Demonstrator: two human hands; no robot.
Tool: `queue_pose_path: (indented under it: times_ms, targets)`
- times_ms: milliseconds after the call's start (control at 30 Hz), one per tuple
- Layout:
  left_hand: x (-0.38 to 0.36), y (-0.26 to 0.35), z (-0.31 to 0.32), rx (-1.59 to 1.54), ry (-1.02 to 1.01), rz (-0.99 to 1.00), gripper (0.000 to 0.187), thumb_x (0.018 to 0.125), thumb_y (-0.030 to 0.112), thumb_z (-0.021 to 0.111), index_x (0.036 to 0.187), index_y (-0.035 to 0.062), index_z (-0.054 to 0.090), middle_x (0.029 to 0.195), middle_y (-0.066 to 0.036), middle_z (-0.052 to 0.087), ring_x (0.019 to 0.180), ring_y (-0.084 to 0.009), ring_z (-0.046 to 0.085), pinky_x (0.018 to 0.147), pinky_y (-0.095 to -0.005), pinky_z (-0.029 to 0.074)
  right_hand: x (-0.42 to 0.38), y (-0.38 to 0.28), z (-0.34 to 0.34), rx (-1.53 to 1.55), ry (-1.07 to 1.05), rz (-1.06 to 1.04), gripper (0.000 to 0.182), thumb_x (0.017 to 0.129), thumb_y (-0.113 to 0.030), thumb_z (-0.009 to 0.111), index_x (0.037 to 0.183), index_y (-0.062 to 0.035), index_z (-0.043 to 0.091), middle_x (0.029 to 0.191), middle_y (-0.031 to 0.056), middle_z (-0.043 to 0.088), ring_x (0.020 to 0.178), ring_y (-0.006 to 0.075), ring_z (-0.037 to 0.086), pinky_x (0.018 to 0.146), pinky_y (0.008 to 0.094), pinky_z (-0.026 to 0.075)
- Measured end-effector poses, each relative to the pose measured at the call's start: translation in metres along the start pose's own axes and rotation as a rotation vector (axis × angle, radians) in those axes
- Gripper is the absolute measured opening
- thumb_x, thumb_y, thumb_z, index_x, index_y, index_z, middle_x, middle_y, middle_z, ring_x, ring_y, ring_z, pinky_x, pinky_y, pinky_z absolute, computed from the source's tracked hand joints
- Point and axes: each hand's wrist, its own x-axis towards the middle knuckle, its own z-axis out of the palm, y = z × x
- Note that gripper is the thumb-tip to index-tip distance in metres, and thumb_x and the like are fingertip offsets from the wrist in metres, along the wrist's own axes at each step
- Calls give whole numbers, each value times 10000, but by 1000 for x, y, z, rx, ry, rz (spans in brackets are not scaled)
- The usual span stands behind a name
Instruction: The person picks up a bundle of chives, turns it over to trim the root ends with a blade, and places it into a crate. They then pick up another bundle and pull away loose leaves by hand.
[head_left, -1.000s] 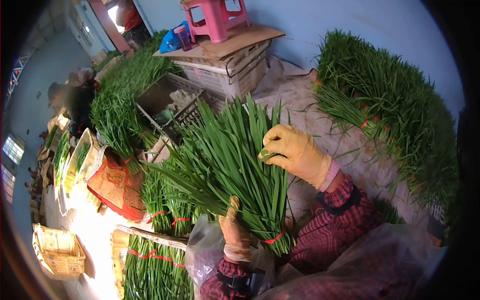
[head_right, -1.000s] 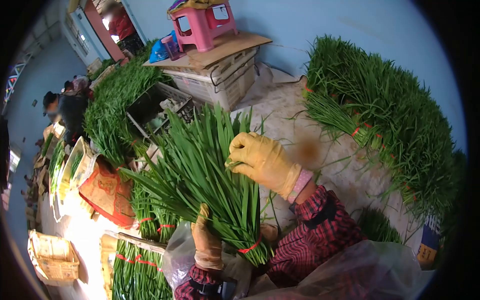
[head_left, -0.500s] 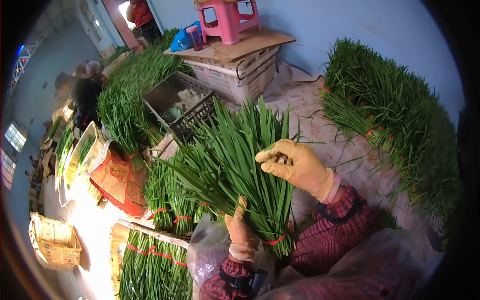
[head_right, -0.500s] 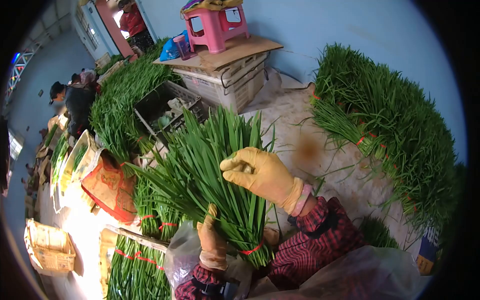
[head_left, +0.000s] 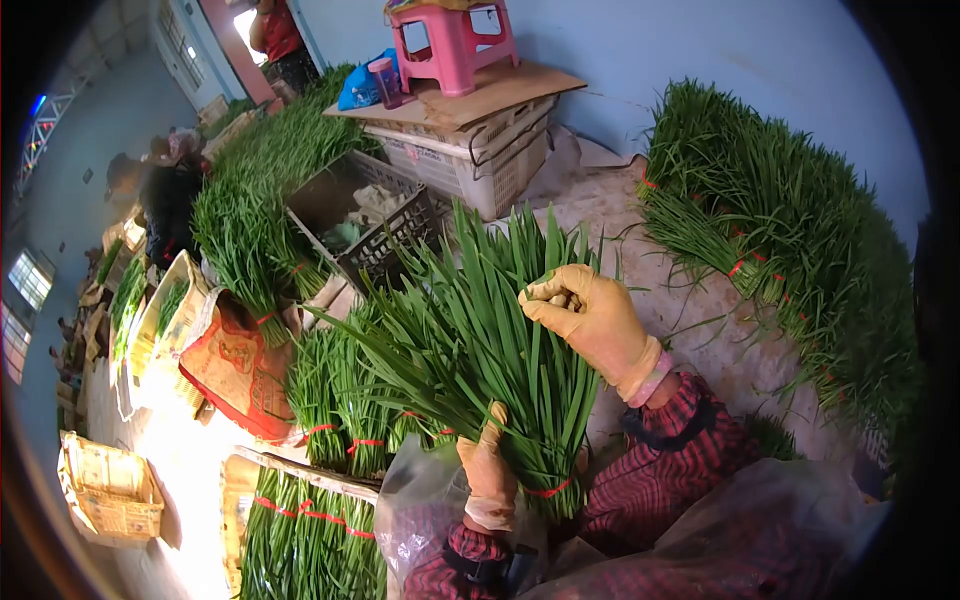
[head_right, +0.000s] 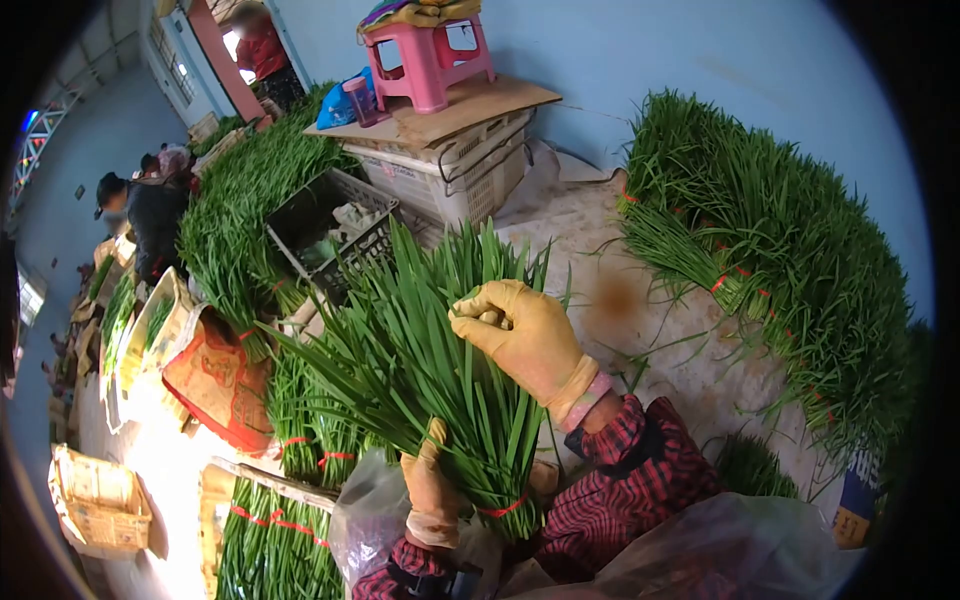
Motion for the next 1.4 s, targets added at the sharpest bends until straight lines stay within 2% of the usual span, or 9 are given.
queue_pose_path:
  times_ms: [267, 333, 633, 833, 900, 1000, 1133, 1267, 1400]
  targets:
    - [2, 0, -5, -17, -19, -4, 310, 921, 127, 690, 1202, 16, 621, 1053, -40, 681, 882, -169, 652, 774, -314, 545, 11, -2, -56, -150, -242, -320, 152, 818, -101, 765, 945, -23, 736, 892, 59, 659, 800, 178, 630, 726, 288, 505]
    - [0, 3, -3, -39, -28, -23, 291, 916, 114, 702, 1173, -11, 646, 1087, -44, 682, 946, -151, 640, 852, -298, 514, 9, -7, -64, -196, -236, -328, 144, 829, -107, 752, 946, -23, 743, 888, 62, 667, 829, 190, 635, 739, 299, 506]
    - [-1, 7, 1, -53, -26, -9, 338, 905, 104, 701, 1218, 14, 610, 1094, -47, 673, 935, -171, 645, 852, -315, 520, 10, -8, -77, -253, -269, -292, 169, 834, -150, 754, 948, -26, 741, 880, 65, 695, 825, 186, 653, 730, 291, 511]
    - [-5, 14, 10, -78, 7, -10, 327, 926, 172, 683, 1189, -13, 623, 1053, -65, 681, 891, -189, 661, 782, -331, 549, 6, 1, -61, 29, -197, -215, 202, 901, -217, 721, 952, -22, 727, 937, 51, 718, 794, 121, 641, 705, 254, 512]
    - [-5, 16, 11, -86, 15, -18, 317, 936, 177, 672, 1186, -11, 625, 1053, -62, 681, 888, -185, 661, 780, -326, 549, 6, 4, -58, 400, -173, -18, 241, 962, -259, 660, 1008, -29, 713, 931, 31, 709, 758, 82, 613, 677, 221, 498]
    - [-4, 17, 7, -139, -31, -106, 351, 922, 98, 669, 1257, 41, 580, 1114, -71, 673, 929, -216, 671, 799, -362, 567, 8, 3, -55, 182, -44, -7, 284, 995, -295, 615, 1072, -32, 693, 911, 5, 692, 728, 58, 585, 649, 197, 473]
    - [-1, 10, -3, -100, -54, -108, 334, 919, 106, 677, 1236, 39, 596, 1097, -72, 678, 914, -211, 673, 784, -351, 568, 7, 9, -37, -111, 21, 23, 432, 858, -379, 765, 1088, -23, 685, 847, 39, 670, 732, 129, 595, 676, 285, 492]
    - [-2, 3, -4, 5, -8, -64, 304, 966, 203, 631, 1190, -4, 630, 1076, -57, 682, 897, -168, 659, 784, -313, 550, 5, 2, -29, -259, 41, 127, 351, 819, -328, 789, 908, -29, 629, 791, 59, 639, 719, 176, 581, 688, 325, 488]
    - [-2, 6, 0, -10, -29, -55, 302, 965, 199, 632, 1190, -3, 630, 1083, -57, 679, 906, -168, 656, 800, -313, 550, 8, 30, -28, -39, 44, 154, 288, 847, -269, 756, 846, -32, 592, 719, 35, 596, 702, 129, 546, 666, 312, 475]
